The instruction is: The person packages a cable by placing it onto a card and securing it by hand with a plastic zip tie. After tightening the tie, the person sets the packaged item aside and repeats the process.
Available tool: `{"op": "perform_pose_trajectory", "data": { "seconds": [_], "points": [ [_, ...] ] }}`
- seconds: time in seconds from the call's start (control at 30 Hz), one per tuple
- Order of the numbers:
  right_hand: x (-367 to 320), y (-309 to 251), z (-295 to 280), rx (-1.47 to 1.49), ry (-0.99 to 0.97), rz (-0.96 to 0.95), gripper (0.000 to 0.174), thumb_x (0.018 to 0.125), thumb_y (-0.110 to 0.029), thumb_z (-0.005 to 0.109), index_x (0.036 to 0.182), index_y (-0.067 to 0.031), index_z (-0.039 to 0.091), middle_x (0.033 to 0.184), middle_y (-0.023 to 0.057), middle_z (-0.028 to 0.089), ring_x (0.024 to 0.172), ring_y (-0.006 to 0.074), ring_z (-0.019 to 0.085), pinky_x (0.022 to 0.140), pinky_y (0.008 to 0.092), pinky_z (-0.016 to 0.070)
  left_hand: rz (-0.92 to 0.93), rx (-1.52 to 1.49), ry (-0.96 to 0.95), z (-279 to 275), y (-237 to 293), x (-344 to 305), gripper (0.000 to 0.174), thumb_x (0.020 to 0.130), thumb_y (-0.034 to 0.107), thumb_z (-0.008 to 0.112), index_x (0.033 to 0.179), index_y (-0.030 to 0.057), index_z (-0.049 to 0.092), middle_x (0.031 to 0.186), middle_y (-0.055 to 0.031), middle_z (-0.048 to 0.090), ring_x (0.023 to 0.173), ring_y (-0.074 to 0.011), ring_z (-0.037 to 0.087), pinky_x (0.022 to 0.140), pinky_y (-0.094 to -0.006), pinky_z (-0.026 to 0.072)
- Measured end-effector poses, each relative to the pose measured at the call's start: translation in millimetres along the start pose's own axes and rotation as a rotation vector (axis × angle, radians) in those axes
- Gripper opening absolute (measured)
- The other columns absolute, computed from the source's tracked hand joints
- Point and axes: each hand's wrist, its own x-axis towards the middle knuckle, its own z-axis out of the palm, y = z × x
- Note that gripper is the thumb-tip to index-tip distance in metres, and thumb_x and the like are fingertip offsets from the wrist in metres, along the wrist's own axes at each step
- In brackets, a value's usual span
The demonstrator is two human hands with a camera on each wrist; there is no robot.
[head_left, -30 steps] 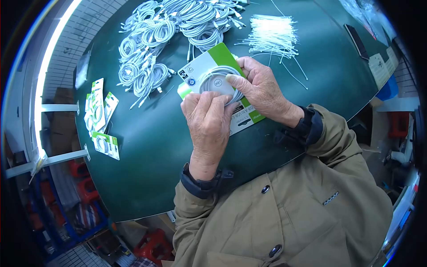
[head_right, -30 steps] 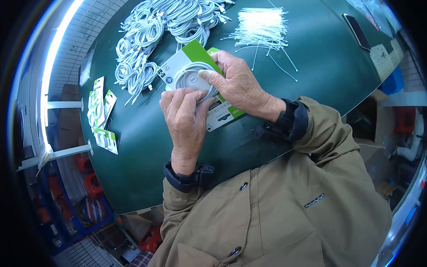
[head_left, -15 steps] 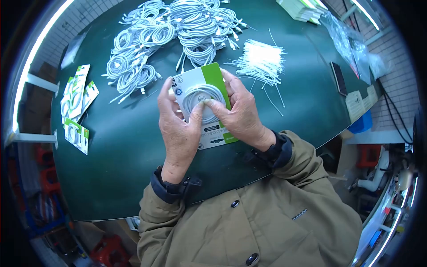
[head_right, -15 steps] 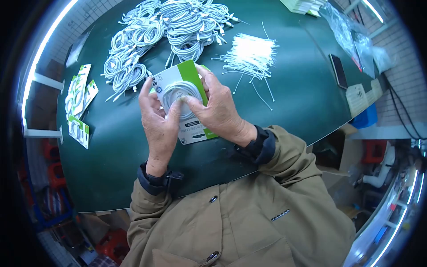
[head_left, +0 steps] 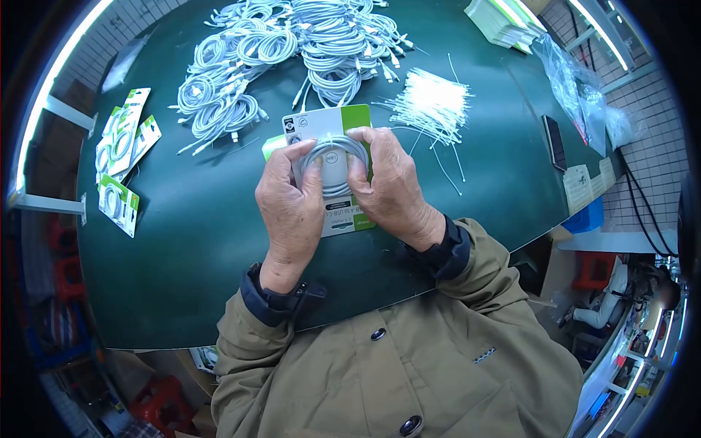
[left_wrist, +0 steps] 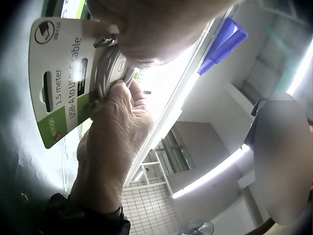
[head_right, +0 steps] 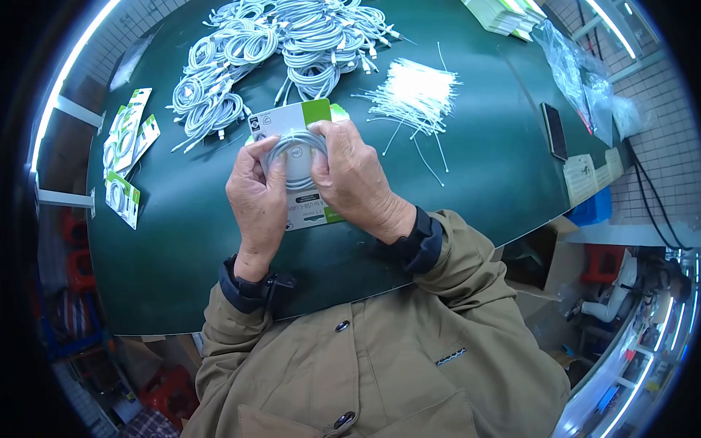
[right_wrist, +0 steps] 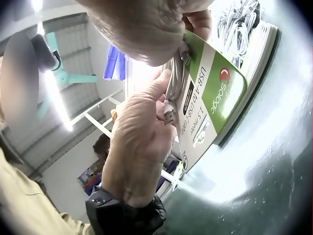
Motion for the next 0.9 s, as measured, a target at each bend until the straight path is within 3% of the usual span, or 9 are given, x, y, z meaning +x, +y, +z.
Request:
{"op": "perform_pose_trajectory", "data": {
  "seconds": [0.17, 0.37, 0.4, 0.47, 0.6, 0.8, 0.83, 0.9],
  "points": [
    [-1, -6, 1, -0.056, -0.018, -0.012, 0.035, 0.093, 0.000, 0.061, 0.127, 0.0053, 0.053, 0.112, 0.0264, 0.060, 0.097, 0.0458, 0.067, 0.081, 0.0484, 0.0592, 0.019, 0.008, 0.018, -2, 5, 0, 0.016, 0.094, 0.000, 0.075, 0.110, 0.0010, 0.073, 0.100, -0.0113, 0.074, 0.092, -0.0264, 0.073, 0.083, -0.0373, 0.0562],
    [1, -8, -2, -0.178, -0.013, -0.068, 0.036, 0.093, -0.001, 0.061, 0.127, 0.0060, 0.053, 0.113, 0.0254, 0.061, 0.096, 0.0436, 0.068, 0.081, 0.0470, 0.0597, 0.186, 0.038, 0.037, 3, 1, -2, 0.018, 0.091, 0.001, 0.078, 0.109, 0.0011, 0.074, 0.097, -0.0117, 0.073, 0.089, -0.0261, 0.072, 0.080, -0.0369, 0.0558],
    [0, -7, -2, -0.182, -0.009, -0.072, 0.037, 0.092, -0.001, 0.062, 0.127, 0.0056, 0.053, 0.114, 0.0249, 0.061, 0.095, 0.0431, 0.068, 0.081, 0.0468, 0.0597, 0.193, 0.048, 0.019, 3, 1, -2, 0.018, 0.093, 0.001, 0.077, 0.110, -0.0003, 0.073, 0.099, -0.0107, 0.072, 0.090, -0.0213, 0.070, 0.081, -0.0336, 0.0554],
    [-2, -1, 3, -0.078, 0.024, 0.007, 0.038, 0.091, 0.000, 0.063, 0.127, 0.0039, 0.053, 0.114, 0.0237, 0.062, 0.094, 0.0409, 0.069, 0.081, 0.0459, 0.0595, 0.210, 0.066, -0.012, 2, 1, -3, 0.017, 0.098, 0.000, 0.076, 0.113, -0.0032, 0.071, 0.104, -0.0088, 0.071, 0.094, -0.0117, 0.067, 0.081, -0.0270, 0.0545],
    [-1, 2, 2, 0.165, 0.011, 0.128, 0.040, 0.090, 0.002, 0.066, 0.128, 0.0005, 0.053, 0.111, 0.0222, 0.064, 0.094, 0.0371, 0.069, 0.080, 0.0434, 0.0585, 0.200, 0.043, -0.020, -2, -1, -4, 0.018, 0.099, -0.001, 0.074, 0.116, -0.0031, 0.069, 0.109, -0.0085, 0.070, 0.096, -0.0110, 0.066, 0.084, -0.0267, 0.0547],
    [1, -2, -4, 0.541, 0.005, 0.286, 0.051, 0.096, -0.008, 0.076, 0.138, -0.0014, 0.048, 0.097, 0.0151, 0.071, 0.081, 0.0191, 0.071, 0.071, 0.0335, 0.0570, 0.161, -0.083, -0.013, -5, 1, -2, 0.029, 0.101, 0.001, 0.072, 0.128, -0.0022, 0.063, 0.111, -0.0075, 0.069, 0.100, -0.0112, 0.067, 0.089, -0.0271, 0.0558],
    [1, 0, 0, 0.613, 0.068, 0.285, 0.061, 0.096, -0.014, 0.081, 0.144, -0.0004, 0.045, 0.095, 0.0109, 0.074, 0.079, 0.0118, 0.070, 0.070, 0.0286, 0.0572, 0.123, -0.147, -0.008, -5, 3, -2, 0.033, 0.101, 0.002, 0.073, 0.132, -0.0022, 0.060, 0.112, -0.0084, 0.069, 0.101, -0.0119, 0.068, 0.090, -0.0274, 0.0559],
    [1, -3, -4, 0.618, 0.111, 0.348, 0.066, 0.096, -0.015, 0.082, 0.147, 0.0009, 0.043, 0.097, 0.0107, 0.075, 0.081, 0.0111, 0.071, 0.072, 0.0270, 0.0578, 0.047, -0.279, 0.011, -4, 12, -3, 0.043, 0.101, 0.002, 0.073, 0.139, -0.0021, 0.055, 0.114, -0.0103, 0.070, 0.104, -0.0132, 0.069, 0.092, -0.0281, 0.0560]
  ]
}}
